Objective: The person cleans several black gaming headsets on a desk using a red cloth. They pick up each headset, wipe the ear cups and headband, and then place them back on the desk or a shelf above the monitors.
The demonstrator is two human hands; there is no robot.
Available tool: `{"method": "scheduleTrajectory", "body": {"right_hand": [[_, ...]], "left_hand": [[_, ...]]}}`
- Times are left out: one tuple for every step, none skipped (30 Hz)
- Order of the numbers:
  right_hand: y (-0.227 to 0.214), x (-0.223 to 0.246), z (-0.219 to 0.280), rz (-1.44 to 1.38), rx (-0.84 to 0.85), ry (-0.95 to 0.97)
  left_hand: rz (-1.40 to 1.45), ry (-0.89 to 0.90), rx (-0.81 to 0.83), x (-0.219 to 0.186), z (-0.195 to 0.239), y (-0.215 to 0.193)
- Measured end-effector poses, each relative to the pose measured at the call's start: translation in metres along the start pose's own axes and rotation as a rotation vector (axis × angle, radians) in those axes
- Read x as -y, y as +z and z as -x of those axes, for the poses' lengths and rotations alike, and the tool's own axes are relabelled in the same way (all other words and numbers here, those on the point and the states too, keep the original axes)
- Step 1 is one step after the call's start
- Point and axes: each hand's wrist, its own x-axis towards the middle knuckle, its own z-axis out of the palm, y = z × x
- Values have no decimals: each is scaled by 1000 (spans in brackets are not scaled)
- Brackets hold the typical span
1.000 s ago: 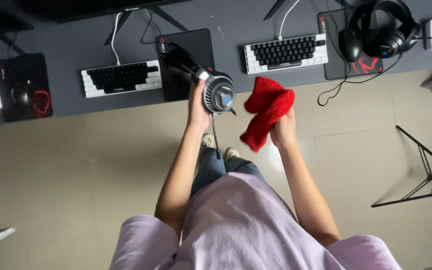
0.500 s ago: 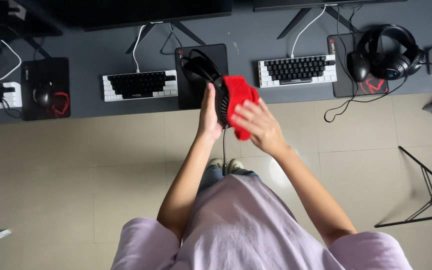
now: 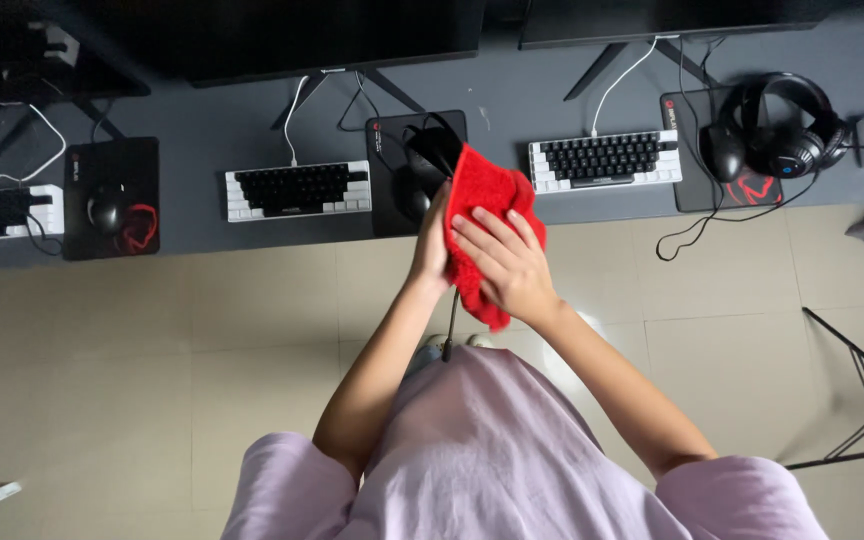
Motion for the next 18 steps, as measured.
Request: {"method": "scheduleTrajectory", "body": {"right_hand": [[1,-1,-3,3,-4,-3],[2,-2,-7,-49,-23,78],[3,-2,-9,-103,-41,164],[2,-2,-17,-103,-44,165],[-1,-3,-24,-183,-84,257],[-4,-4,-30,-263,-125,349],[-6,-7,-36,-264,-127,351],[-8,-10,-43,-362,-152,368],[-11,-12,-48,-460,-177,386],[-11,-15,-51,-460,-179,390],[-11,-19,-53,-477,-181,379],[-11,-22,-56,-494,-183,368],[-8,-29,-58,-493,-184,369],[-5,-35,-59,-531,-219,403],[-1,-41,-60,-573,-252,436],[8,-58,-54,-575,-248,437],[18,-75,-49,-798,-228,607],[27,-92,-44,-1020,-201,778]], "left_hand": [[-2,3,4,1,-2,-2],[-129,66,-38,3,-4,-3],[-257,124,-84,4,-3,-6],[-260,124,-82,4,-5,-13],[-543,212,-41,6,-7,-20],[-826,302,1,8,-9,-27],[-828,300,3,-7,-3,-15],[-978,361,111,-21,3,-4],[-1125,419,223,-36,9,8],[-1126,415,226,-39,8,0],[-1152,324,275,-43,7,-8],[-1175,233,324,-46,6,-17],[-1175,232,325,-49,5,-21],[-1189,195,393,-52,5,-26],[-1200,158,455,-54,7,-32],[-1199,156,451,-59,10,-25],[-1190,130,490,-65,14,-19],[-1180,104,529,-71,17,-13]]}}
